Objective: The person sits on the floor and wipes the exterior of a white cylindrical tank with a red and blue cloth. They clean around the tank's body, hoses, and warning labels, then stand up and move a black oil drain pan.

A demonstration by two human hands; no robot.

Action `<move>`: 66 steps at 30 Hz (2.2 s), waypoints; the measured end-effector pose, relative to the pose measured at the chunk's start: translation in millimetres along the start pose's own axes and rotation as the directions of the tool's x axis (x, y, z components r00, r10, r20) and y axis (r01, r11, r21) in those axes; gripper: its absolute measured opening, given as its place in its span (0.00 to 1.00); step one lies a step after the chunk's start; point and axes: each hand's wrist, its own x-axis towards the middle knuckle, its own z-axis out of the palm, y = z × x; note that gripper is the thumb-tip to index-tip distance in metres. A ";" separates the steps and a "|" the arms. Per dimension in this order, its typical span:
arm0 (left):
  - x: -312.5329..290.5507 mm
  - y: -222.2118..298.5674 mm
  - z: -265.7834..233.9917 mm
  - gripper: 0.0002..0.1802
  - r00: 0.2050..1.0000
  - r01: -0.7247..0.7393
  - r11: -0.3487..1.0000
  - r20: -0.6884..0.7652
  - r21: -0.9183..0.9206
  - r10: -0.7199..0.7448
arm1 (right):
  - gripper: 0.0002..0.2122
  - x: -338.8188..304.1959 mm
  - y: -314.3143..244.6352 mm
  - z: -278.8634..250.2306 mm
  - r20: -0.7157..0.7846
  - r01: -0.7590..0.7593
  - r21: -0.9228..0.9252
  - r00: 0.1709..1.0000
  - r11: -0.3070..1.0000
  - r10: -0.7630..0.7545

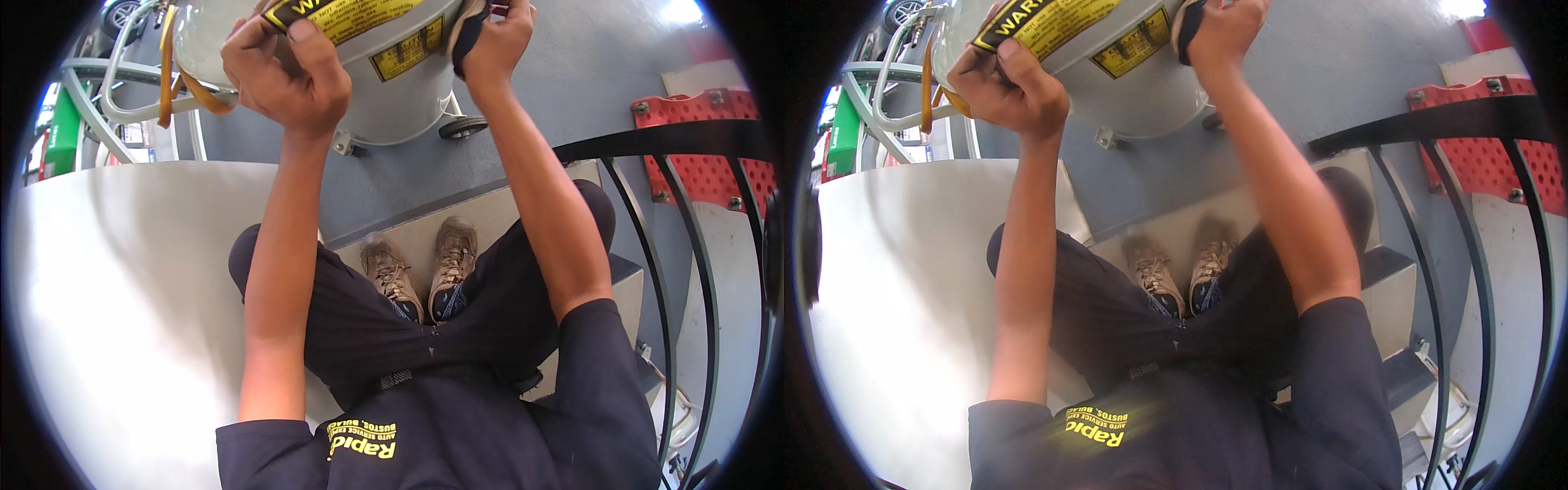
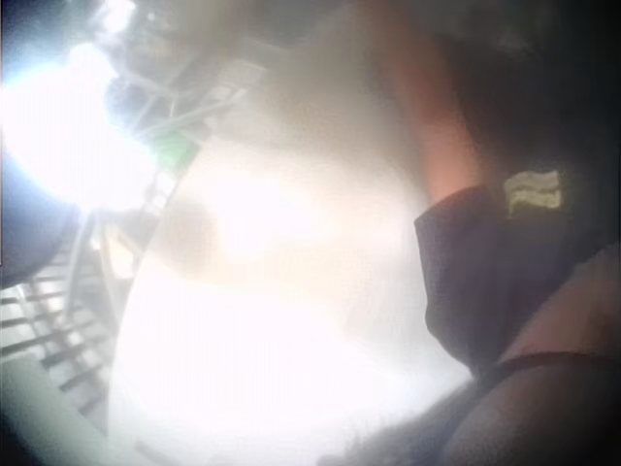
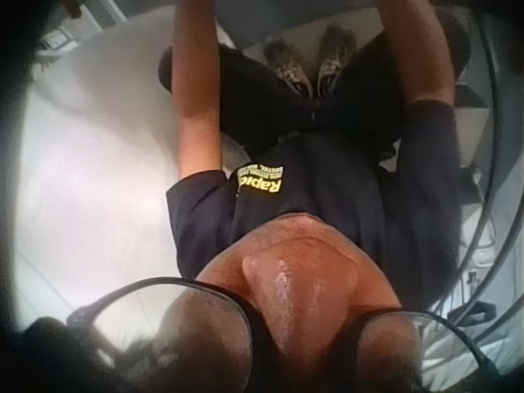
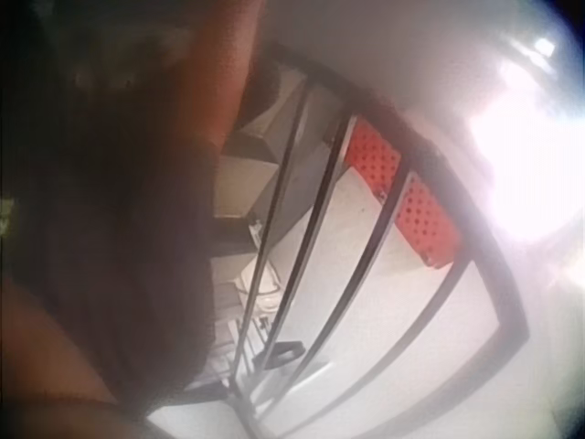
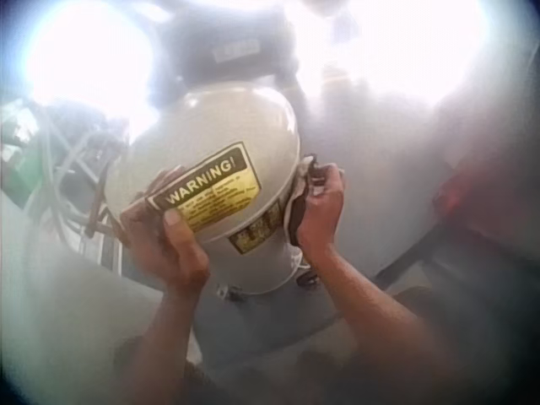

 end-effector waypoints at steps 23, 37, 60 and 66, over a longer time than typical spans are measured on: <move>6.7 -2.0 -3.4 0.13 0.990 -0.028 0.998 0.136 -0.049 0.035 | 0.07 36.7 -21.1 0.1 0.120 -0.216 0.326 0.975 0.920 0.187; 7.2 4.5 -0.6 0.12 0.996 -0.013 1.000 0.091 -0.004 0.013 | 0.07 -20.0 -38.9 -11.0 -0.031 0.193 -0.126 0.980 0.973 -0.199; 7.9 5.0 -5.6 0.11 0.994 0.005 0.996 0.112 -0.084 0.004 | 0.19 -12.0 -41.6 -0.2 0.141 -0.007 0.089 0.990 0.996 -0.006; 11.1 4.0 0.0 0.12 0.993 -0.011 0.995 0.116 -0.098 0.023 | 0.20 -1.2 -12.8 -4.5 0.146 0.113 -0.083 0.984 0.990 -0.100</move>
